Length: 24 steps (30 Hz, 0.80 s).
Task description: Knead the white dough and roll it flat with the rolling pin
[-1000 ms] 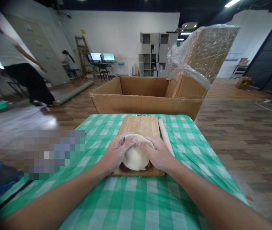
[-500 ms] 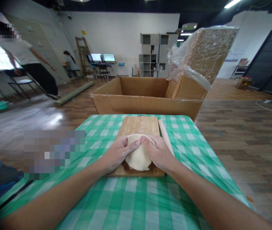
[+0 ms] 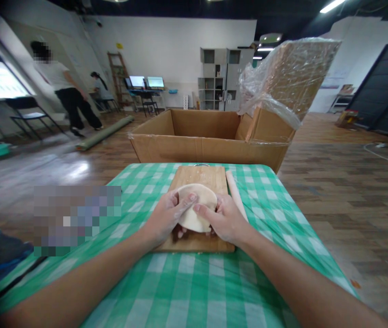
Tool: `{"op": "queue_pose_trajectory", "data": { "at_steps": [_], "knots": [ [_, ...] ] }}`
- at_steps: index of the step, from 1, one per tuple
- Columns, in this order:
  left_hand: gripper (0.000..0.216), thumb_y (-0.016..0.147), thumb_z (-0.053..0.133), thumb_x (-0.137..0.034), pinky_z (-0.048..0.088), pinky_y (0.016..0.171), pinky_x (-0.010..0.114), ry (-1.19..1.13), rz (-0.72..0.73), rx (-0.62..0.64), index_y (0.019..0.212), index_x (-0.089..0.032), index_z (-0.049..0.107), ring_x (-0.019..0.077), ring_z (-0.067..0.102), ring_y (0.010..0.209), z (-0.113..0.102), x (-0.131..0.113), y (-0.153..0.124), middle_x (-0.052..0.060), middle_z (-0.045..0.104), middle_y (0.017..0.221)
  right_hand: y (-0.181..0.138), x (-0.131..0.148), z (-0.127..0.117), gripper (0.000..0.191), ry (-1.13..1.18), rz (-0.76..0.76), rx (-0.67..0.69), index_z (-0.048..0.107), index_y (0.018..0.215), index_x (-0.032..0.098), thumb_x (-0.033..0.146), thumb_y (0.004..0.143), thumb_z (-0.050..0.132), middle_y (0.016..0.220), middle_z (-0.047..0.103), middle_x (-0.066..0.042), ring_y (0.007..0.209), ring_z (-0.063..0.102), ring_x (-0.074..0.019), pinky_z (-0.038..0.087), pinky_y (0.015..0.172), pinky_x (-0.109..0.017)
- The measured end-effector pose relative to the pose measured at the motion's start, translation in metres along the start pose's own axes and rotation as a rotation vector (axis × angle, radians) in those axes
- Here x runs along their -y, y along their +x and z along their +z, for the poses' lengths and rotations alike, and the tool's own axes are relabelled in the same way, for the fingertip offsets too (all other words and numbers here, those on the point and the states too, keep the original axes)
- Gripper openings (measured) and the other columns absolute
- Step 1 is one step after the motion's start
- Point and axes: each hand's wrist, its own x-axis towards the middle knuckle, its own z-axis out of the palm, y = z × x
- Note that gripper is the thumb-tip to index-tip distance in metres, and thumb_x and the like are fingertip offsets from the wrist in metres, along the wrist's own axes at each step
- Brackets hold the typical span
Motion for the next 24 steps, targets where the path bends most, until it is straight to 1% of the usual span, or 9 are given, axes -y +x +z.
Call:
{"op": "queue_pose_trajectory", "data": {
  "at_steps": [3,5,8,10,13,16,19,21,24],
  "knots": [
    [0.05,0.084,0.068,-0.061,0.042,0.032,0.015,-0.065,-0.082,0.124,0.096,-0.013,0.062,0.0097,0.056,0.038,-0.007,0.003,0.004,0.002,0.066,0.059,0.002,0.001,0.0,0.039,0.041,-0.045,-0.015,0.069,0.095,0.015,0.053,0.084,0.071,0.074,0.071,-0.004,0.05,0.06,-0.0132,0.047,0.039,-0.02],
    [0.045,0.083,0.071,-0.056,0.043,0.035,0.014,-0.111,-0.092,0.171,0.092,-0.013,0.061,0.0084,0.056,0.04,-0.008,0.004,0.005,0.003,0.066,0.061,0.003,0.001,0.001,0.039,0.065,-0.048,-0.021,0.069,0.095,0.016,0.053,0.084,0.07,0.073,0.07,-0.004,0.056,0.063,-0.0159,0.049,0.042,-0.021],
    [0.045,0.083,0.072,-0.055,0.046,0.037,0.016,-0.163,-0.026,0.137,0.098,-0.014,0.06,0.0087,0.056,0.039,-0.005,0.004,0.004,0.001,0.067,0.062,0.003,0.001,0.001,0.041,0.129,0.034,-0.028,0.069,0.094,0.017,0.057,0.085,0.066,0.066,0.067,-0.004,0.059,0.065,-0.0197,0.051,0.042,-0.024],
    [0.049,0.083,0.072,-0.056,0.046,0.036,0.017,-0.166,0.013,0.103,0.104,-0.014,0.059,0.0098,0.056,0.039,-0.001,0.002,0.002,0.001,0.067,0.061,0.002,0.001,0.001,0.044,0.167,0.084,-0.005,0.07,0.092,0.017,0.06,0.086,0.063,0.066,0.068,-0.005,0.056,0.065,-0.0199,0.05,0.04,-0.024],
    [0.053,0.082,0.073,-0.057,0.047,0.036,0.018,-0.151,0.042,0.07,0.11,-0.014,0.059,0.0104,0.057,0.039,0.003,0.001,0.0,0.0,0.067,0.061,0.001,0.001,-0.001,0.044,0.125,0.077,0.044,0.071,0.088,0.017,0.06,0.087,0.064,0.072,0.071,-0.007,0.05,0.062,-0.0158,0.049,0.04,-0.023],
    [0.05,0.083,0.072,-0.055,0.048,0.036,0.019,-0.138,0.054,0.056,0.107,-0.014,0.059,0.0105,0.057,0.04,0.002,0.002,0.0,0.0,0.067,0.061,-0.001,0.001,-0.002,0.04,0.057,0.036,0.073,0.072,0.088,0.016,0.055,0.086,0.068,0.076,0.073,-0.007,0.046,0.059,-0.0127,0.049,0.04,-0.022],
    [0.043,0.085,0.072,-0.052,0.047,0.036,0.018,-0.164,0.016,0.079,0.102,-0.014,0.06,0.0112,0.058,0.041,-0.002,0.005,0.002,0.001,0.067,0.063,-0.002,0.0,-0.001,0.038,0.042,0.002,0.057,0.073,0.09,0.015,0.053,0.087,0.069,0.075,0.072,-0.007,0.044,0.056,-0.011,0.047,0.038,-0.021],
    [0.04,0.084,0.073,-0.049,0.047,0.037,0.018,-0.214,-0.028,0.117,0.099,-0.014,0.061,0.0114,0.059,0.043,-0.005,0.006,0.004,0.002,0.068,0.064,-0.003,0.0,0.0,0.038,0.041,-0.009,0.027,0.073,0.094,0.015,0.052,0.086,0.069,0.074,0.072,-0.006,0.043,0.054,-0.01,0.045,0.037,-0.02],
    [0.039,0.081,0.077,-0.045,0.051,0.046,0.02,-0.269,-0.056,0.191,0.098,-0.012,0.064,0.0112,0.062,0.052,-0.008,0.005,0.007,0.005,0.071,0.072,-0.001,0.0,0.001,0.039,0.046,-0.009,-0.022,0.071,0.095,0.014,0.052,0.087,0.069,0.071,0.07,-0.005,0.043,0.053,-0.0098,0.043,0.036,-0.019]
  ]
}}
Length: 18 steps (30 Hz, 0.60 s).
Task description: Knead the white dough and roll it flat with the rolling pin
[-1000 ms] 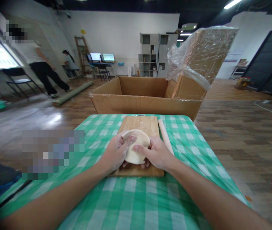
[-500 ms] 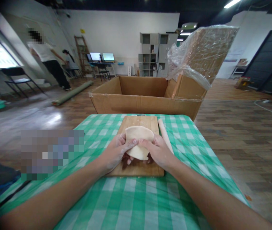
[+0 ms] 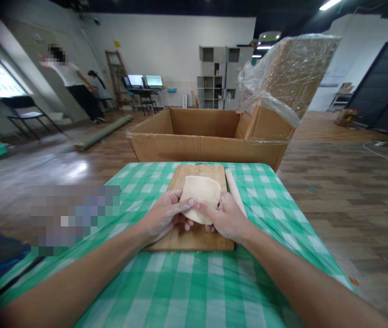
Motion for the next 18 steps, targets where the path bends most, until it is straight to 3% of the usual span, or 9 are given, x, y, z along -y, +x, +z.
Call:
{"op": "queue_pose_trajectory", "data": {
  "at_steps": [4,10,13,18],
  "knots": [
    [0.041,0.082,0.076,-0.047,0.051,0.053,0.02,0.019,0.071,0.024,0.099,-0.011,0.068,0.0108,0.064,0.059,0.0,-0.0018,0.0012,0.008,0.073,0.083,0.0023,-0.0002,-0.0007,0.043,0.009,0.004,0.021,0.068,0.083,0.014,0.055,0.091,0.062,0.072,0.07,-0.006,0.043,0.054,-0.0096,0.044,0.036,-0.019],
    [0.042,0.083,0.074,-0.053,0.047,0.047,0.02,0.151,0.15,-0.046,0.086,-0.013,0.063,0.0104,0.059,0.05,0.0013,-0.0013,0.0002,0.002,0.066,0.064,-0.0009,0.0004,-0.0026,0.039,-0.102,0.032,0.134,0.068,0.084,0.014,0.053,0.09,0.065,0.06,0.063,-0.001,0.04,0.053,-0.0091,0.044,0.036,-0.017],
    [0.042,0.084,0.073,-0.053,0.045,0.044,0.019,0.157,0.106,-0.037,0.087,-0.013,0.062,0.0099,0.057,0.046,-0.0018,-0.0021,-0.0005,0.001,0.065,0.062,-0.0032,-0.0002,-0.0011,0.039,-0.1,0.005,0.12,0.066,0.081,0.015,0.053,0.092,0.063,0.06,0.062,-0.001,0.04,0.051,-0.0081,0.041,0.036,-0.017],
    [0.043,0.086,0.07,-0.054,0.049,0.049,0.02,0.067,-0.008,0.085,0.086,-0.012,0.063,0.0112,0.062,0.055,-0.0071,-0.0038,0.0004,0.006,0.069,0.071,-0.0009,-0.0019,0.0008,0.038,-0.086,-0.049,0.056,0.061,0.078,0.016,0.051,0.094,0.061,0.061,0.06,0.0,0.04,0.049,-0.0074,0.039,0.035,-0.017]
  ]
}}
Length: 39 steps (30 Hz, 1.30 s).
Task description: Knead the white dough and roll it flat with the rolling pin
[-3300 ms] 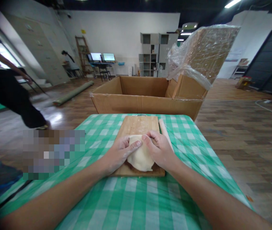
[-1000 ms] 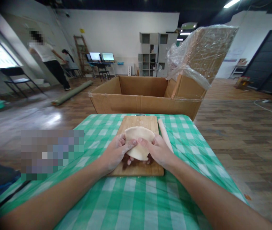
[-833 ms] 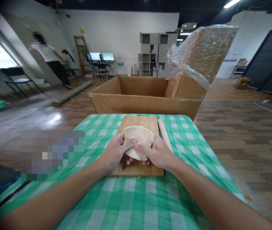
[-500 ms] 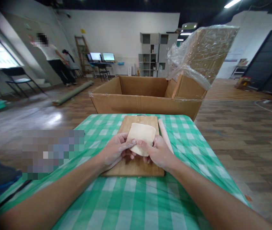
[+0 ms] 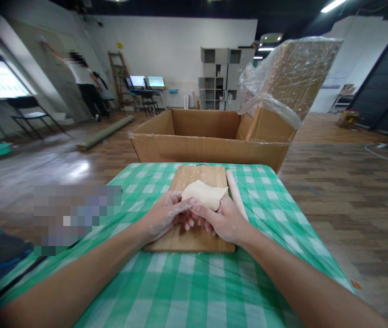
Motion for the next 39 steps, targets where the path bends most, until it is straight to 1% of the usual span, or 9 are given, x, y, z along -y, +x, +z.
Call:
{"op": "queue_pose_trajectory", "data": {
  "at_steps": [8,12,20,23,25,27,31,35,39],
  "knots": [
    [0.043,0.083,0.073,-0.053,0.048,0.045,0.019,0.17,0.09,-0.13,0.083,-0.012,0.061,0.0092,0.058,0.05,0.004,-0.0043,-0.0009,0.004,0.068,0.068,0.0013,0.0015,-0.0005,0.031,-0.033,-0.017,0.05,0.062,0.084,0.015,0.045,0.093,0.064,0.059,0.061,0.001,0.041,0.052,-0.0084,0.04,0.036,-0.018],
    [0.04,0.085,0.071,-0.05,0.048,0.044,0.019,0.208,0.104,-0.122,0.083,-0.012,0.061,0.0099,0.059,0.05,0.0034,-0.0074,-0.0024,0.004,0.067,0.067,0.0004,0.0,0.0006,0.031,0.025,-0.031,0.017,0.063,0.082,0.016,0.046,0.09,0.067,0.06,0.061,0.001,0.041,0.052,-0.0091,0.04,0.036,-0.019],
    [0.03,0.075,0.078,-0.036,0.037,0.04,0.019,-0.167,0.089,-0.068,0.069,-0.014,0.058,0.0079,0.047,0.041,-0.0055,-0.0066,-0.0008,-0.004,0.05,0.05,0.008,0.0057,-0.0042,0.044,0.585,0.101,-0.064,0.07,0.097,0.017,0.06,0.085,0.068,0.077,0.071,-0.005,0.053,0.06,-0.0136,0.046,0.042,-0.021],
    [0.029,0.071,0.079,-0.037,0.042,0.047,0.022,-0.165,0.054,-0.033,0.08,-0.012,0.065,0.0107,0.053,0.049,-0.0031,-0.0063,-0.0017,-0.001,0.057,0.059,0.0092,0.0058,-0.0018,0.04,0.65,0.134,-0.045,0.07,0.105,0.018,0.049,0.081,0.076,0.089,0.075,-0.006,0.067,0.067,-0.0176,0.054,0.056,-0.025],
    [0.032,0.073,0.078,-0.04,0.046,0.056,0.024,-0.099,0.066,-0.047,0.085,-0.013,0.067,0.0134,0.058,0.059,-0.0012,-0.006,-0.0014,0.001,0.063,0.068,0.0086,0.0031,-0.0005,0.041,0.596,0.144,-0.028,0.07,0.108,0.017,0.041,0.076,0.083,0.095,0.075,-0.007,0.074,0.069,-0.0201,0.057,0.066,-0.03],
    [0.033,0.078,0.076,-0.045,0.043,0.056,0.022,0.029,0.118,-0.147,0.08,-0.014,0.065,0.0121,0.056,0.06,0.0,-0.0057,-0.0002,0.0,0.062,0.068,0.0074,0.0001,-0.0007,0.039,0.478,0.135,-0.064,0.072,0.103,0.017,0.038,0.073,0.085,0.093,0.075,-0.006,0.075,0.069,-0.0202,0.056,0.068,-0.031],
    [0.036,0.082,0.073,-0.049,0.035,0.052,0.02,0.238,0.181,-0.326,0.076,-0.015,0.063,0.0101,0.05,0.058,0.0006,-0.005,0.0014,-0.001,0.059,0.067,0.0039,-0.0006,-0.0034,0.032,0.177,0.101,-0.033,0.073,0.083,0.016,0.046,0.076,0.082,0.078,0.071,-0.004,0.066,0.064,-0.0181,0.05,0.059,-0.028],
    [0.033,0.085,0.071,-0.045,0.034,0.053,0.021,0.375,0.193,-0.237,0.075,-0.015,0.064,0.0103,0.049,0.061,0.0016,-0.0035,0.0004,-0.001,0.059,0.068,0.0019,0.0018,-0.0021,0.044,0.084,0.088,0.105,0.069,0.079,0.016,0.058,0.09,0.063,0.072,0.067,-0.003,0.06,0.057,-0.0153,0.042,0.053,-0.026],
    [0.035,0.083,0.073,-0.046,0.031,0.052,0.021,0.346,0.187,-0.209,0.073,-0.014,0.063,0.0093,0.045,0.059,0.0041,-0.0023,0.0003,-0.002,0.056,0.065,0.0034,0.0021,-0.0002,0.048,-0.057,-0.024,0.085,0.07,0.082,0.017,0.058,0.097,0.051,0.079,0.068,-0.004,0.07,0.058,-0.0164,0.042,0.059,-0.026]
  ]
}}
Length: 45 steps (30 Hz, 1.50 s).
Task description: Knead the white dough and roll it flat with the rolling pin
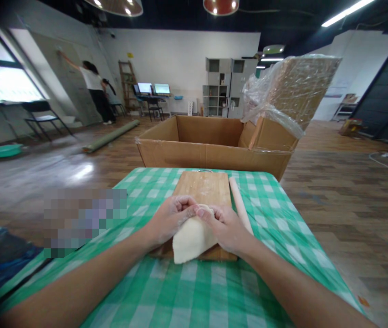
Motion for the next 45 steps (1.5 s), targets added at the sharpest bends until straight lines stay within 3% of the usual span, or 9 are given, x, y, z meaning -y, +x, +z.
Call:
{"op": "queue_pose_trajectory", "data": {
  "at_steps": [7,14,19,24,31,36,40,42,45],
  "knots": [
    [0.039,0.082,0.075,-0.048,0.043,0.065,0.024,-0.086,-0.006,0.06,0.1,-0.015,0.067,0.0155,0.059,0.079,0.003,0.001,-0.003,0.004,0.067,0.091,0.003,0.002,-0.002,0.049,-0.054,-0.083,-0.146,0.077,0.103,0.021,0.058,0.1,0.045,0.094,0.075,-0.006,0.089,0.067,-0.0241,0.052,0.078,-0.033],
    [0.035,0.078,0.079,-0.045,0.042,0.06,0.022,-0.006,-0.031,0.055,0.09,-0.015,0.065,0.014,0.055,0.072,0.001,-0.005,-0.005,0.001,0.062,0.079,0.001,-0.004,-0.004,0.055,-0.179,-0.054,-0.233,0.075,0.081,0.021,0.063,0.097,0.044,0.076,0.072,-0.006,0.08,0.067,-0.0254,0.05,0.07,-0.034],
    [0.033,0.076,0.079,-0.043,0.041,0.058,0.022,-0.007,-0.043,0.105,0.088,-0.015,0.066,0.0141,0.055,0.07,-0.001,-0.011,-0.005,0.001,0.062,0.08,0.002,-0.009,-0.004,0.054,-0.1,-0.037,-0.322,0.067,0.067,0.022,0.064,0.095,0.049,0.066,0.065,-0.006,0.078,0.064,-0.027,0.046,0.064,-0.033],
    [0.037,0.078,0.076,-0.049,0.041,0.057,0.022,0.005,-0.064,0.104,0.09,-0.015,0.068,0.015,0.056,0.071,0.0,-0.008,-0.005,0.003,0.064,0.081,0.002,-0.005,-0.004,0.047,-0.014,-0.048,-0.274,0.065,0.068,0.024,0.064,0.091,0.056,0.064,0.061,-0.005,0.078,0.062,-0.0272,0.044,0.064,-0.033],
    [0.04,0.086,0.067,-0.056,0.039,0.058,0.022,-0.04,-0.043,0.055,0.082,-0.016,0.066,0.0132,0.053,0.068,0.011,-0.002,-0.006,0.0,0.06,0.075,0.002,-0.001,-0.002,0.046,-0.267,-0.094,-0.281,0.057,0.065,0.022,0.052,0.099,0.048,0.067,0.058,-0.002,0.07,0.056,-0.0211,0.042,0.07,-0.032],
    [0.037,0.087,0.068,-0.053,0.038,0.059,0.022,-0.131,-0.049,0.067,0.089,-0.016,0.065,0.0129,0.054,0.069,0.015,0.001,-0.007,0.001,0.061,0.077,0.002,-0.001,0.0,0.046,-0.076,-0.054,-0.319,0.063,0.067,0.023,0.059,0.094,0.054,0.066,0.061,-0.003,0.076,0.061,-0.0238,0.044,0.067,-0.031],
    [0.037,0.084,0.071,-0.052,0.04,0.062,0.023,-0.214,-0.069,0.102,0.088,-0.016,0.067,0.0141,0.056,0.07,0.015,0.001,-0.008,0.002,0.063,0.078,0.002,-0.002,0.003,0.049,0.189,0.046,-0.174,0.071,0.081,0.019,0.064,0.093,0.054,0.077,0.068,-0.005,0.076,0.062,-0.0222,0.048,0.068,-0.031],
    [0.034,0.085,0.07,-0.05,0.043,0.067,0.024,-0.253,-0.065,0.114,0.09,-0.016,0.069,0.0158,0.058,0.077,0.016,0.001,-0.008,0.003,0.066,0.085,0.002,-0.002,0.004,0.05,0.186,0.046,-0.109,0.072,0.085,0.018,0.063,0.095,0.051,0.081,0.069,-0.005,0.076,0.062,-0.0202,0.048,0.07,-0.03],
    [0.032,0.086,0.069,-0.048,0.045,0.072,0.025,-0.273,-0.062,0.121,0.092,-0.016,0.072,0.0176,0.06,0.082,0.018,0.002,-0.008,0.005,0.068,0.089,0.002,-0.003,0.004,0.049,0.053,-0.001,-0.152,0.069,0.076,0.019,0.06,0.096,0.051,0.075,0.067,-0.002,0.072,0.058,-0.0174,0.045,0.065,-0.027]
  ]
}}
